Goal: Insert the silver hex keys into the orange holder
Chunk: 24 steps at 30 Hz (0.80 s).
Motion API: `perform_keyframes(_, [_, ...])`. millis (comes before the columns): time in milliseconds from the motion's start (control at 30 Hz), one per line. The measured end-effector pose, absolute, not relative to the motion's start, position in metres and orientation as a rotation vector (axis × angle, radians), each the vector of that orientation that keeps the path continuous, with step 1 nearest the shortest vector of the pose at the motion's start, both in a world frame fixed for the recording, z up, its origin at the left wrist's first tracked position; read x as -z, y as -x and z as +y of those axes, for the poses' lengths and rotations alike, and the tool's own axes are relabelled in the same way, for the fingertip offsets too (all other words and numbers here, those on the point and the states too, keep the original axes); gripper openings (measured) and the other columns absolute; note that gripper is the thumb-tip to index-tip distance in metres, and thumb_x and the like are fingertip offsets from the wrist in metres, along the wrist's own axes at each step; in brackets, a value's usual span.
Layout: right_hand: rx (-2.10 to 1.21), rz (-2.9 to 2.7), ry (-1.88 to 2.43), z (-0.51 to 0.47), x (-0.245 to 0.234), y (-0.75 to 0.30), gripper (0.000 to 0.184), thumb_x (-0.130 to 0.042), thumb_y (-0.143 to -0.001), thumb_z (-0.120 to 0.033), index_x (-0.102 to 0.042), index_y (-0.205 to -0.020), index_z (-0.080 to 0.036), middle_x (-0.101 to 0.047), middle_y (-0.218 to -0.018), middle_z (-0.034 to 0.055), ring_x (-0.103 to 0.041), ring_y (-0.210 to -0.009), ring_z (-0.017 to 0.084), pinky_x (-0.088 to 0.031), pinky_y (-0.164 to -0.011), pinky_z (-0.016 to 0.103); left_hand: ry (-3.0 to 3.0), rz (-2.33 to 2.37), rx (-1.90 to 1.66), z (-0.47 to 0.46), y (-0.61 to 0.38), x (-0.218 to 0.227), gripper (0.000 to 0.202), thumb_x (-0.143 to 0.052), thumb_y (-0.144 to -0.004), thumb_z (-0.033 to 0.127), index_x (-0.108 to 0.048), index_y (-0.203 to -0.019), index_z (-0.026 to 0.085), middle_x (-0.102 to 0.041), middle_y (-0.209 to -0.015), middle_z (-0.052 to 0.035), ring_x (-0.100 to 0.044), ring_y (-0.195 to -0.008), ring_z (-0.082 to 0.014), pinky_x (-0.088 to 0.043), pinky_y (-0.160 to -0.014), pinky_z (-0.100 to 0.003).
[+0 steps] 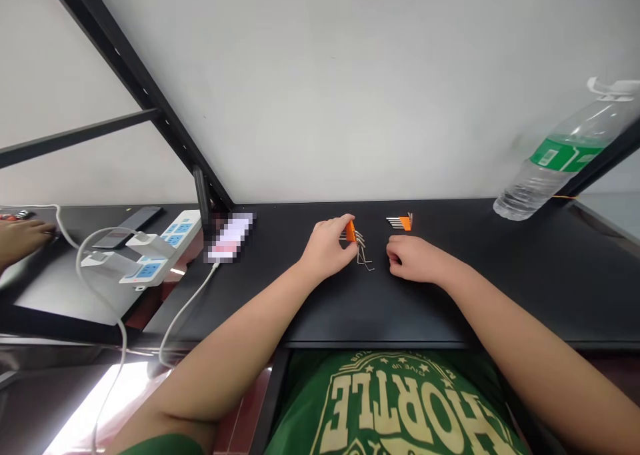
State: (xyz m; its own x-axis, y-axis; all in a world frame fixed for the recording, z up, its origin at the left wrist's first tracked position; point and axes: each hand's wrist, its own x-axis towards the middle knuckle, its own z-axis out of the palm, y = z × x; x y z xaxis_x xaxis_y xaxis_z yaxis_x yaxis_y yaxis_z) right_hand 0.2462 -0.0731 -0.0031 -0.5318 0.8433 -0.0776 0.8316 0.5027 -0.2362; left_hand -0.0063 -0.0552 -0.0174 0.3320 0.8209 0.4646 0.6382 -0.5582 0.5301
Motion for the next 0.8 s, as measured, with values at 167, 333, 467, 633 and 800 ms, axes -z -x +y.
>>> perform_keyframes(167, [-0.486,-2.504,1.348,-0.071,0.005,-0.253,0.013,-0.06,-0.077,-0.014,-0.051,-0.071,-0.02,-0.059,-0.079,0.0005,-0.051,-0.067,0.013,-0.041,-0.064,0.027,-2.351,1.31,-1.031,-0.054,0.007,0.019,0.051,-0.067,-0.082,0.022,-0.061,-0.132,0.022,-0.075,-0.111,-0.0033,-0.071,-0.1,-0.0207,-0.053,-0.103,-0.04])
perform_keyframes(333, [-0.766,-2.082,1.162,-0.073,0.006,-0.253,0.015,-0.062,-0.078,-0.018,-0.051,-0.068,-0.021,-0.06,-0.074,0.0,-0.054,-0.065,0.015,-0.044,-0.063,0.03,-2.418,1.187,-0.957,-0.056,0.006,0.018,0.051,-0.066,-0.082,0.023,-0.061,-0.133,0.022,-0.076,-0.112,-0.0037,-0.072,-0.103,-0.0222,-0.047,-0.111,-0.046])
perform_keyframes(467, [-0.833,-1.858,0.939,-0.079,0.002,-0.243,0.019,-0.065,-0.084,-0.021,-0.052,-0.07,-0.022,-0.062,-0.079,0.002,-0.06,-0.071,0.017,-0.049,-0.064,0.032,-2.459,1.125,-0.901,-0.057,0.005,0.018,0.05,-0.066,-0.082,0.024,-0.061,-0.132,0.023,-0.076,-0.109,-0.0035,-0.072,-0.102,-0.0229,-0.048,-0.11,-0.047])
perform_keyframes(633, [-0.712,-1.948,0.859,-0.083,0.001,-0.235,0.017,-0.065,-0.089,-0.022,-0.056,-0.074,-0.023,-0.062,-0.079,0.002,-0.059,-0.072,0.017,-0.05,-0.067,0.034,-2.494,1.085,-0.841,-0.057,0.006,0.018,0.049,-0.067,-0.081,0.024,-0.061,-0.13,0.023,-0.075,-0.109,-0.0039,-0.072,-0.103,-0.0235,-0.048,-0.108,-0.046])
perform_keyframes(800, [-0.623,-1.992,0.827,-0.083,0.001,-0.238,0.016,-0.064,-0.09,-0.018,-0.058,-0.076,-0.022,-0.062,-0.078,0.001,-0.057,-0.071,0.016,-0.048,-0.068,0.033,-2.487,1.08,-0.818,-0.056,0.006,0.018,0.049,-0.066,-0.082,0.024,-0.06,-0.131,0.023,-0.075,-0.109,-0.0037,-0.071,-0.103,-0.0234,-0.049,-0.108,-0.047])
